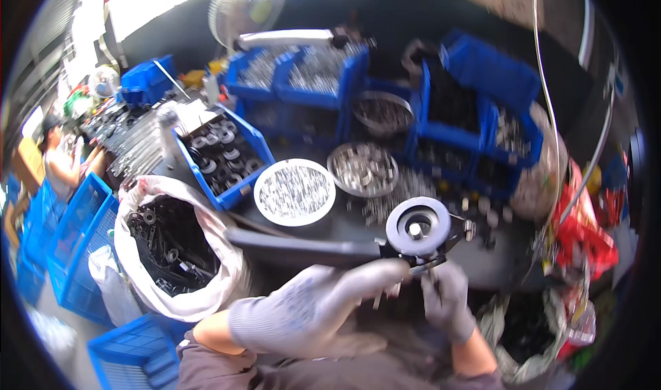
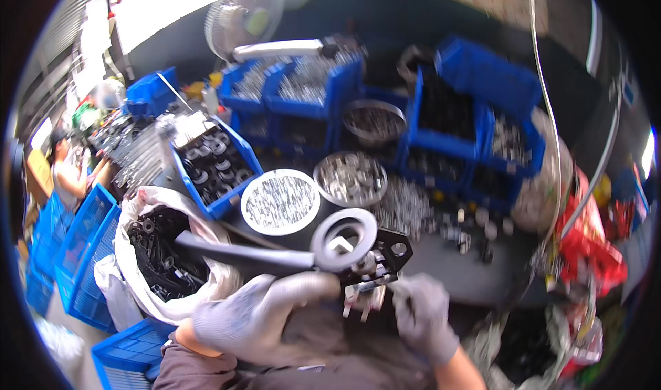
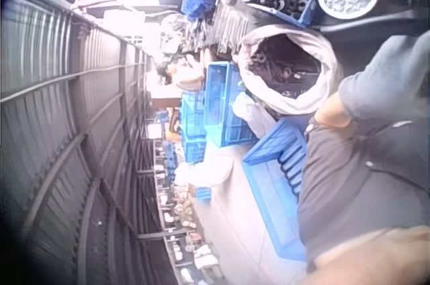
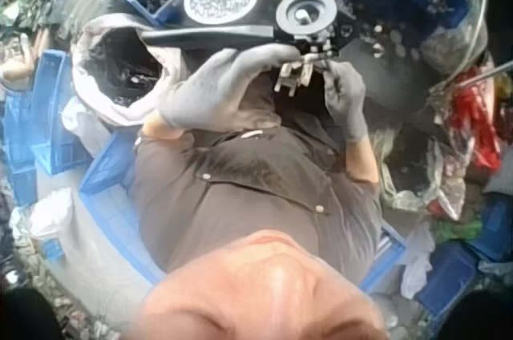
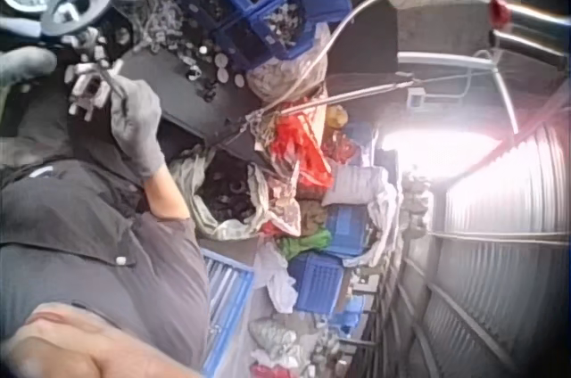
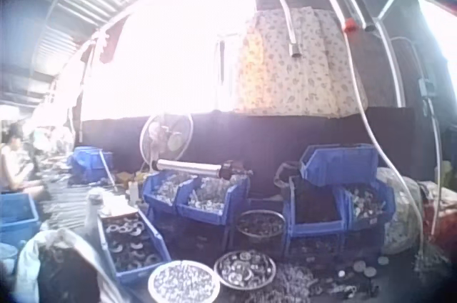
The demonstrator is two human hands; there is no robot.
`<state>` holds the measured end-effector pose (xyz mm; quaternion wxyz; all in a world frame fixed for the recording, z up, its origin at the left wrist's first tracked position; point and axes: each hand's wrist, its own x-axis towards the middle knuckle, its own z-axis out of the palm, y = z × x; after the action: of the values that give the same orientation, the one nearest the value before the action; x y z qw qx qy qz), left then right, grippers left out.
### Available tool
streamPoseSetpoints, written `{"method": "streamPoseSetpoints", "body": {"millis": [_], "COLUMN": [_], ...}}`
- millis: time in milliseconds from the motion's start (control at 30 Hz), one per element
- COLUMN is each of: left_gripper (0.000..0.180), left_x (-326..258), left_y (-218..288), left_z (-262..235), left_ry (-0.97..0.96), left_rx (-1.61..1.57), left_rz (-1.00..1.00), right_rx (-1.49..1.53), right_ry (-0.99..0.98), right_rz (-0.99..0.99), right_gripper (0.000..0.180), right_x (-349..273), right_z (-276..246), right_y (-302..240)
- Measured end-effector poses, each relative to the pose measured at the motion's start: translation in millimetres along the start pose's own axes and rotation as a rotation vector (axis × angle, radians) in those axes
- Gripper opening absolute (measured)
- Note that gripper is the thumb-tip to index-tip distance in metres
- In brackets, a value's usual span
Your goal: The person assembles components onto a metal tube by hand, attaching washers, brackets, plastic parts, and pins, then secures them with an electric screwdriver.
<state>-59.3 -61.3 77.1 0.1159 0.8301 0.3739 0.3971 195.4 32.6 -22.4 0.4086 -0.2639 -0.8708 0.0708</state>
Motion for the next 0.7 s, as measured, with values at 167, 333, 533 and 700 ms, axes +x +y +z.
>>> {"method": "streamPoseSetpoints", "body": {"millis": [167, 333, 533, 700], "left_gripper": [0.056, 0.042, 0.028, 0.032], "left_x": [-40, -78, -92, -88], "left_y": [7, -29, -94, -113], "left_z": [42, 148, 213, 176], "left_ry": [-0.418, -0.162, -0.129, -0.413], "left_rx": [-0.147, -0.243, -0.108, -0.611], "left_rz": [-0.010, -0.210, -0.378, -0.386], "right_rx": [-0.278, 0.122, 0.364, 0.199], "right_ry": [-0.575, -0.936, -0.937, -0.694], "right_rz": [0.685, 0.653, 0.574, 0.704], "right_gripper": [0.018, 0.039, 0.046, 0.033], "right_x": [-86, -203, -181, -145], "right_z": [65, 196, 196, 97], "right_y": [49, 106, 96, 73]}}
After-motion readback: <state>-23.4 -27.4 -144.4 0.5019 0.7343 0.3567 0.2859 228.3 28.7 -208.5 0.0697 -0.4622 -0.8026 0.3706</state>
